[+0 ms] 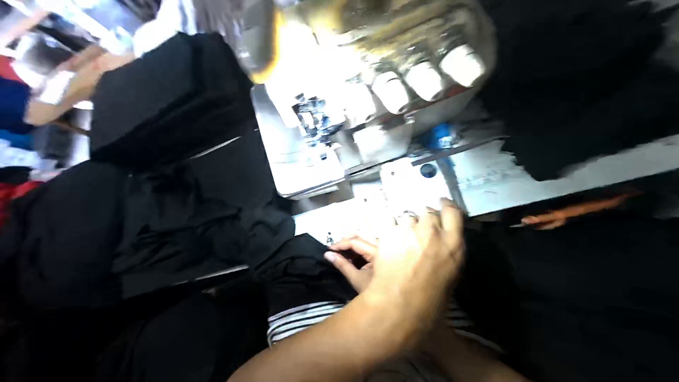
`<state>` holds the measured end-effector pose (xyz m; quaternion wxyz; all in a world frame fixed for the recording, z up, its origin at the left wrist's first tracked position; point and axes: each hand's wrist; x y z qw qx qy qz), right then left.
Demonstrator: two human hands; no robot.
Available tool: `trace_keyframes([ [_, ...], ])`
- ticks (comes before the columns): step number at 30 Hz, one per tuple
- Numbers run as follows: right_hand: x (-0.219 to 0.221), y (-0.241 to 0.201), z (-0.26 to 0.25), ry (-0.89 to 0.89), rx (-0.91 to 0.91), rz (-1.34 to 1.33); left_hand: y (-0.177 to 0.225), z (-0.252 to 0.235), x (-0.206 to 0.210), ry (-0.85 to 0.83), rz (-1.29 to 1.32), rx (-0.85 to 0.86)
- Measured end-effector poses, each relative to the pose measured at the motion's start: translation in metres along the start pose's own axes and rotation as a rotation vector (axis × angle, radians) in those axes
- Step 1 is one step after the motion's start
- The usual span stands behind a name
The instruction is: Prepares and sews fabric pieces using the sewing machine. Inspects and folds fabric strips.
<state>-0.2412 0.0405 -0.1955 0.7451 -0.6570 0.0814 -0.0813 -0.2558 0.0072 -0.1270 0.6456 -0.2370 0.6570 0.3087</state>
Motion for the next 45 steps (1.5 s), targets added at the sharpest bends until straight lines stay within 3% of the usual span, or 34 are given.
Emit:
trace_keyframes([
  [3, 0.0, 0.046, 0.003, 0.032, -0.343, 0.19, -0.02, 0.044, -0.039, 0.195, 0.218, -0.103],
  [4, -0.009, 0.036, 0.003, 0.011, -0.338, 0.242, -0.033, 0.06, -0.045, 0.236, 0.318, -0.161],
  [7, -0.02, 0.006, -0.001, -0.119, -0.167, 0.013, -0.082, 0.112, -0.038, 0.31, 0.585, -0.322],
  [10, -0.02, -0.005, -0.002, -0.155, -0.115, -0.108, -0.105, 0.149, -0.018, 0.395, 0.669, -0.479],
  [14, -0.024, -0.017, 0.002, -0.21, -0.205, -0.121, -0.108, 0.174, -0.022, 0.466, 0.617, -0.431],
  [32, -0.018, -0.037, 0.022, -0.02, -0.506, 0.111, -0.112, 0.151, -0.041, 0.413, 0.136, -0.201],
  [45, -0.025, -0.025, 0.012, -0.05, -0.554, 0.157, -0.106, 0.136, -0.033, 0.35, 0.111, -0.182],
])
Point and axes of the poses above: each hand's wrist, its own z-axis away from the middle knuckle, its own x-axis out of the palm, y = z × x, and after that the axes turned 1 degree about x, right-handed
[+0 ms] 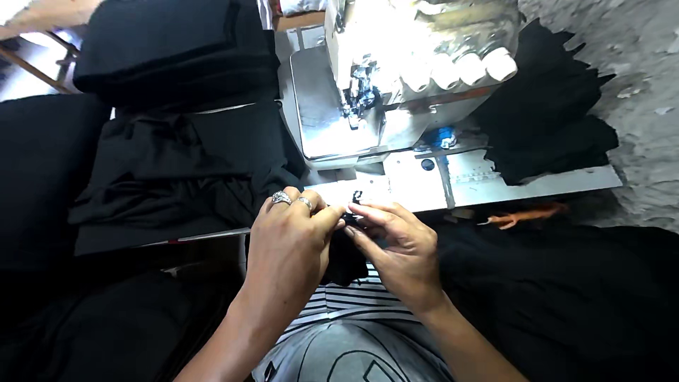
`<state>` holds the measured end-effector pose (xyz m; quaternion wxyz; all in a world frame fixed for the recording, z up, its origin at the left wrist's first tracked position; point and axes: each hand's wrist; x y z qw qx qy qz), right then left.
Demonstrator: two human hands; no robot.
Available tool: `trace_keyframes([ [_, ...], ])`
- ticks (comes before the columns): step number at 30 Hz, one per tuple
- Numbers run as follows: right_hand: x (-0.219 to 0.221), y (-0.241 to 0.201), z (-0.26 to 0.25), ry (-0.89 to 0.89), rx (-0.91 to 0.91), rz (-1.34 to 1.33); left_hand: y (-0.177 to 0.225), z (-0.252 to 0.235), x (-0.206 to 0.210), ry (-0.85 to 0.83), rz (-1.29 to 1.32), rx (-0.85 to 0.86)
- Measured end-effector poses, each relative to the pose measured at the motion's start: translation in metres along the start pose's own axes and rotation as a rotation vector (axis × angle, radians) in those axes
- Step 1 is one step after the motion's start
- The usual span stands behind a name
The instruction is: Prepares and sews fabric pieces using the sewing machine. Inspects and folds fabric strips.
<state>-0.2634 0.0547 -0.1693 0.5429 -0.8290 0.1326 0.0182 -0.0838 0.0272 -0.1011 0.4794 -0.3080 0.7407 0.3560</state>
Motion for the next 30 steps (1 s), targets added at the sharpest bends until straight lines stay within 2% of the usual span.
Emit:
trace_keyframes([
  [3, -0.003, 0.006, 0.0, -0.011, 0.032, -0.013, -0.01, -0.005, 0.0, -0.007, 0.022, -0.052],
  [7, -0.008, 0.024, -0.004, 0.019, 0.123, -0.055, -0.025, -0.015, -0.009, 0.074, 0.09, -0.171],
  [11, -0.008, 0.052, -0.024, 0.027, 0.418, -0.266, 0.003, -0.038, 0.001, 0.072, 0.198, -0.138],
  [13, -0.01, 0.056, -0.017, 0.049, 0.437, -0.322, 0.026, -0.052, 0.022, 0.015, 0.289, -0.073],
  [16, -0.015, 0.053, 0.019, 0.077, 0.394, -0.158, 0.044, -0.07, 0.07, -0.096, 0.303, -0.028],
  [20, -0.021, 0.052, 0.059, 0.056, 0.496, -0.023, 0.057, -0.093, 0.127, -0.272, 0.259, -0.043],
  [23, -0.02, 0.05, 0.069, -0.077, 0.604, -0.016, 0.08, -0.117, 0.151, -0.236, 0.157, 0.01],
  [25, -0.02, 0.04, 0.06, -0.301, 0.748, 0.061, 0.097, -0.136, 0.165, -0.172, 0.095, 0.064],
  [27, -0.02, 0.032, 0.053, -0.463, 0.782, 0.185, 0.105, -0.148, 0.177, -0.113, 0.096, 0.097],
  [28, -0.022, 0.029, 0.052, -0.472, 0.745, 0.233, 0.106, -0.149, 0.177, -0.091, 0.121, 0.096],
  [30, -0.029, 0.022, 0.054, -0.344, 0.628, 0.218, 0.1, -0.135, 0.155, -0.073, 0.262, 0.104],
])
Point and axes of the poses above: each hand's wrist, its own z-axis away from the middle knuckle, its own x-axis out of the palm, y = z × x, and after that the axes turned 1 degree about x, right-handed
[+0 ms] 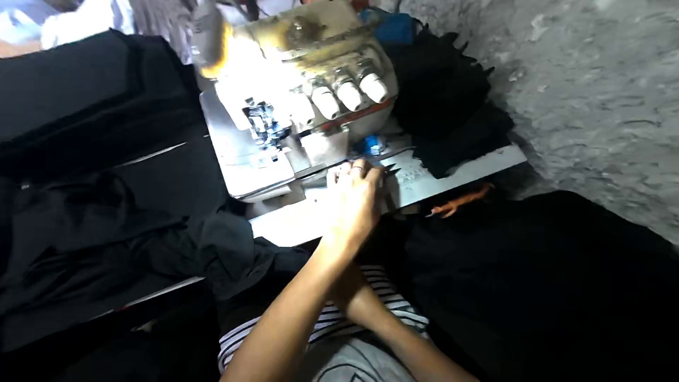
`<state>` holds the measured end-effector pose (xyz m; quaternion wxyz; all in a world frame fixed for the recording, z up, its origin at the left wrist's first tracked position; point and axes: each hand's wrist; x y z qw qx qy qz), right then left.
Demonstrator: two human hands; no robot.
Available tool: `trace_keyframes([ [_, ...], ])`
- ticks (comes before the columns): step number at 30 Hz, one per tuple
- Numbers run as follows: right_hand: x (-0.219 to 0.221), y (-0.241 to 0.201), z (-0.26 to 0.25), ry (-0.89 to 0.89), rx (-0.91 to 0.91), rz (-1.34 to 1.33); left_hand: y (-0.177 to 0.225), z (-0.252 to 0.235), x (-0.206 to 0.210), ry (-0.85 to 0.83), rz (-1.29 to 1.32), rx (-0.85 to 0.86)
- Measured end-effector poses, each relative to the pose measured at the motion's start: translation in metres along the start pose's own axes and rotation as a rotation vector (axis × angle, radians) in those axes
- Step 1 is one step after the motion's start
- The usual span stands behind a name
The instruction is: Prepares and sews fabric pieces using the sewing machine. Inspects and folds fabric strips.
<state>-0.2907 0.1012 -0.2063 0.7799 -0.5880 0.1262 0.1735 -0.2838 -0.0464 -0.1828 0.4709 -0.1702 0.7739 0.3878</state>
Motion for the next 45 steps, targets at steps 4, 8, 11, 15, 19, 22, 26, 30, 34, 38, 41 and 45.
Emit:
trace_keyframes([
  [4, -0.017, -0.023, -0.015, 0.047, -0.083, -0.525, -0.027, 0.104, -0.118, 0.034, 0.454, 0.048],
  [8, -0.041, -0.04, -0.027, -0.041, -0.319, -0.595, -0.061, 0.21, -0.206, 0.331, 0.604, -0.086],
  [11, -0.046, -0.066, -0.029, -0.12, -0.361, -0.637, -0.04, 0.239, -0.21, 0.36, 0.596, -0.046],
  [15, -0.046, -0.097, -0.028, -0.186, -0.371, -0.694, -0.048, 0.236, -0.138, 0.27, 0.209, -0.125],
  [19, -0.053, -0.1, -0.024, -0.193, -0.562, -0.4, -0.071, 0.251, -0.11, 0.376, -0.179, -0.179],
  [22, -0.046, -0.101, -0.023, 0.03, -0.773, 0.203, -0.089, 0.27, -0.14, 0.44, -0.221, -0.122],
  [26, -0.039, -0.115, -0.023, -0.072, -0.905, 0.245, -0.078, 0.279, -0.237, 0.389, -0.089, 0.029],
  [30, -0.113, -0.137, -0.011, -0.402, -1.121, -0.196, -0.016, 0.276, -0.312, 0.255, 0.091, 0.284],
  [34, -0.174, -0.137, -0.015, -0.292, -1.184, -0.499, -0.021, 0.233, -0.293, 0.126, 0.209, 0.345],
  [38, -0.183, -0.125, -0.038, -0.446, -1.006, -0.199, -0.068, 0.212, -0.269, 0.125, 0.322, 0.233],
  [41, -0.17, -0.087, -0.039, -0.492, -0.827, -0.147, -0.065, 0.213, -0.254, 0.008, 0.83, 0.334],
  [45, -0.164, -0.062, -0.04, -0.556, -0.781, -0.179, -0.067, 0.208, -0.229, -0.244, 1.24, 0.328],
])
Point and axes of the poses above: each hand's wrist, its own z-axis away from the middle knuckle, its own x-axis out of the palm, y = z × x, and after that the axes turned 1 degree about x, right-handed
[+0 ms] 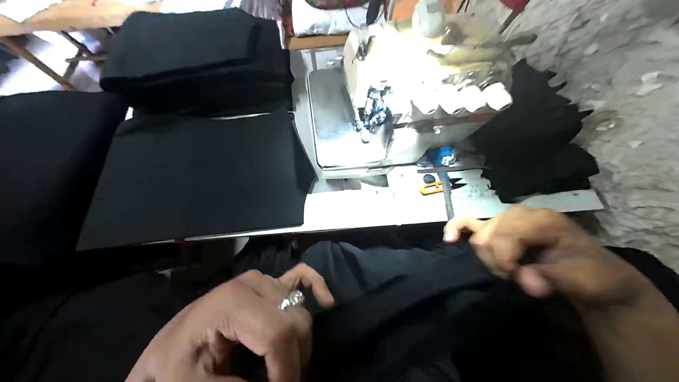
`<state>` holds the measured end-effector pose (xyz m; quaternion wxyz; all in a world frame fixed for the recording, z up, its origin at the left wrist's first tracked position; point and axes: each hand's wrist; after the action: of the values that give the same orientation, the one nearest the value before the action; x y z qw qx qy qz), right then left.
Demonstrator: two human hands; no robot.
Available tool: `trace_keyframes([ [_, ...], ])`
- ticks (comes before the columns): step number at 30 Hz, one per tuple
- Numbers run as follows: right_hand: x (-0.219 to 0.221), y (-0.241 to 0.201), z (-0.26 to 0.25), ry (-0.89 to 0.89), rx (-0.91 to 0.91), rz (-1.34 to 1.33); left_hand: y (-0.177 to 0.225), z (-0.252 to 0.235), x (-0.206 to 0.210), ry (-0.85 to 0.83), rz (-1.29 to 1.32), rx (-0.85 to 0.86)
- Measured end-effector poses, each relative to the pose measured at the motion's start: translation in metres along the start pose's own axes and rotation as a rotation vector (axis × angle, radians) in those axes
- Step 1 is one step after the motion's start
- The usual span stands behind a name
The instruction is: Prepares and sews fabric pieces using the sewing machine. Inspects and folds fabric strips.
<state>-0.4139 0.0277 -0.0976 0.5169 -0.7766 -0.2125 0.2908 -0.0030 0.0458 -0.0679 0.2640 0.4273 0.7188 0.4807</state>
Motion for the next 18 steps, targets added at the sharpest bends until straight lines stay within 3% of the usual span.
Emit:
trace_keyframes([
  [2, -0.016, 0.003, 0.013, 0.019, -0.027, 0.045, -0.018, 0.015, -0.015, -0.032, -0.412, -0.148],
  [4, -0.019, 0.02, 0.024, 0.041, 0.014, 0.293, -0.044, 0.034, -0.032, -0.039, -0.915, -0.293],
  [5, -0.013, 0.033, 0.027, 0.026, 0.033, 0.436, -0.055, 0.041, -0.037, -0.042, -1.033, -0.325],
  [8, -0.001, 0.068, 0.037, 0.011, 0.03, 0.63, -0.073, 0.044, -0.039, -0.037, -1.088, -0.329],
  [18, -0.002, 0.081, 0.037, 0.108, -0.004, 0.592, -0.08, 0.033, -0.04, 0.044, -1.103, -0.311],
])
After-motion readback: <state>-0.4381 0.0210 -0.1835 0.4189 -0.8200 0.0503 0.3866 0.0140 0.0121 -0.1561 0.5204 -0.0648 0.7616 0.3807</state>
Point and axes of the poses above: each hand's wrist, its own z-axis away from the middle knuckle, its own x-axis out of the palm, y = z × x, and after that the axes turned 1 degree about x, right-handed
